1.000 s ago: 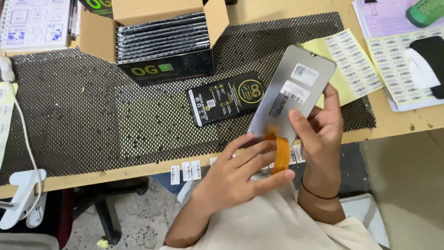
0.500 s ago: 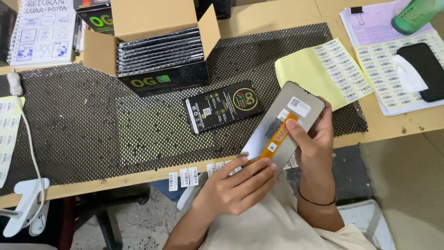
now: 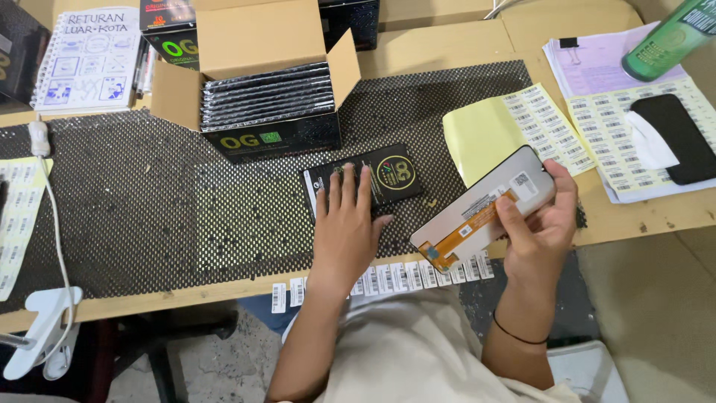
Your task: The person picks up a phone LCD screen component from a box, removes a protective plastic film from the back, and then slides the screen into a protective black sleeve before returning it to the storage box.
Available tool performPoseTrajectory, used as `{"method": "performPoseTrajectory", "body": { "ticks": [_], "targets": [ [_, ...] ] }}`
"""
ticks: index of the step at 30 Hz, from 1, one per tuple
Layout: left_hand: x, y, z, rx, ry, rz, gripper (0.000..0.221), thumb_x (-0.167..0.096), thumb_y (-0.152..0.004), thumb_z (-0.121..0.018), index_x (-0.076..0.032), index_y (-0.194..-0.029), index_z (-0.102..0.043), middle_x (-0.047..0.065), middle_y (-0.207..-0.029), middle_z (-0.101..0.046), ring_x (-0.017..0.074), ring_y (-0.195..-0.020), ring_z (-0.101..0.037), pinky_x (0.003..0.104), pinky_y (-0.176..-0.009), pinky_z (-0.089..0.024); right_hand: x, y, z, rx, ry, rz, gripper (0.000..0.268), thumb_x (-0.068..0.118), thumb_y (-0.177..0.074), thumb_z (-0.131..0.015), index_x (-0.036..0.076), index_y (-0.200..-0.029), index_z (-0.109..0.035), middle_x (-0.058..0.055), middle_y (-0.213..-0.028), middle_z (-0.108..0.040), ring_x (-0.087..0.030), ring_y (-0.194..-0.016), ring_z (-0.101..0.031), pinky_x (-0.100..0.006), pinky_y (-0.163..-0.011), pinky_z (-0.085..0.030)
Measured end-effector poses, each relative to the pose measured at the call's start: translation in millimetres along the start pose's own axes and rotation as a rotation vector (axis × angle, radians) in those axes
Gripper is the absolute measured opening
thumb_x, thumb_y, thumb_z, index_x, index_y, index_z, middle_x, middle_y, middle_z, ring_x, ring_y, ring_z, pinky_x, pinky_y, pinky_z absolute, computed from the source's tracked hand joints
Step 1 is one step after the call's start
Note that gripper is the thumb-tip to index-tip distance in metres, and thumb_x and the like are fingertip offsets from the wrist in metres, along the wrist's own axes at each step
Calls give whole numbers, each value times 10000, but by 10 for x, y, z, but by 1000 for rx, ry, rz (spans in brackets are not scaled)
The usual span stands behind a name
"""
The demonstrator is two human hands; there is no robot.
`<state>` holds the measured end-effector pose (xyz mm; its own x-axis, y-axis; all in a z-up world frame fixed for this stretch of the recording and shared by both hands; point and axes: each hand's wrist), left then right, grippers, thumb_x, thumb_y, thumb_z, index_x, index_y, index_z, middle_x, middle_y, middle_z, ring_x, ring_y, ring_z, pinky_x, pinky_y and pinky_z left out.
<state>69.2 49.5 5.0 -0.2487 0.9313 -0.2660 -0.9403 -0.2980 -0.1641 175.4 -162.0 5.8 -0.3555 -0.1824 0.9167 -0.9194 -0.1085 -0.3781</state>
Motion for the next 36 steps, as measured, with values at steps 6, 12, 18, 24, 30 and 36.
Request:
{"method": "performPoseTrajectory", "body": {
  "ticks": [6, 12, 18, 24, 30, 36],
  "targets": [
    [8, 190, -106, 57, -175, 2, 907, -724, -845, -608, -26, -1419, -529, 185, -1247, -515, 337, -1099, -505, 438, -895, -383, -114, 55, 11, -25, -44, -32, 718, -28, -861, -718, 78, -1463, -343, -170, -1219, -595, -180, -1064, -565, -308, -941, -499],
    [61, 259, -159, -6, -18, -2, 752, -657, -930, -576, -51, -1370, -511, 236, -1547, -421, 431, -1351, -416, 543, -1050, -363, -90, -2, -55, -194, -108, 59, 584, -11, -944, -699, 163, -1413, -399, -118, -1398, -539, -188, -1200, -558, -315, -1079, -508],
    [17, 326, 35, -106, 142, -73, 836, -615, -830, -762, -41, -1358, -460, 194, -1311, -475, 378, -1257, -479, 500, -1025, -392, -152, -9, 75, -429, -184, 50, 603, 30, -1016, -709, 208, -1489, -381, -37, -1418, -604, -126, -1093, -613, -252, -840, -559],
    [-26, 467, 252, -214, 292, -223, 883, -634, -900, -680, -89, -1527, -382, 226, -1205, -492, 341, -940, -551, 452, -804, -482, -70, -14, 23, -590, -313, 70, 620, 32, -1054, -712, 257, -1541, -401, -40, -1638, -553, -177, -1335, -650, -325, -927, -644],
    [28, 493, 359, -300, 302, -348, 765, -549, -948, -695, -77, -1492, -434, 220, -1273, -536, 343, -1069, -575, 454, -849, -453, -32, 36, -34, -529, -272, 108, 653, 45, -1060, -727, 229, -1586, -388, 3, -1609, -523, -143, -1169, -620, -313, -811, -579],
    [-13, 511, 385, -393, 198, -378, 729, -546, -1033, -585, -50, -1530, -388, 222, -1323, -577, 345, -1116, -588, 461, -845, -442, -28, 76, -161, -55, -265, 335, 539, -12, -1048, -572, 169, -1519, -380, -67, -1575, -469, -284, -1487, -440, -509, -1324, -382]
  ]
}}
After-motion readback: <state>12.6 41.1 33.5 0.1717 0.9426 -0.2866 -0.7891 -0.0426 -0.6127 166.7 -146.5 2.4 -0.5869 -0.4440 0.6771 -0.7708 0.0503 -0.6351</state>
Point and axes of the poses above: each hand's wrist, its own y-axis away from the middle knuckle, its own z-axis out of the back of the hand, x = y × z
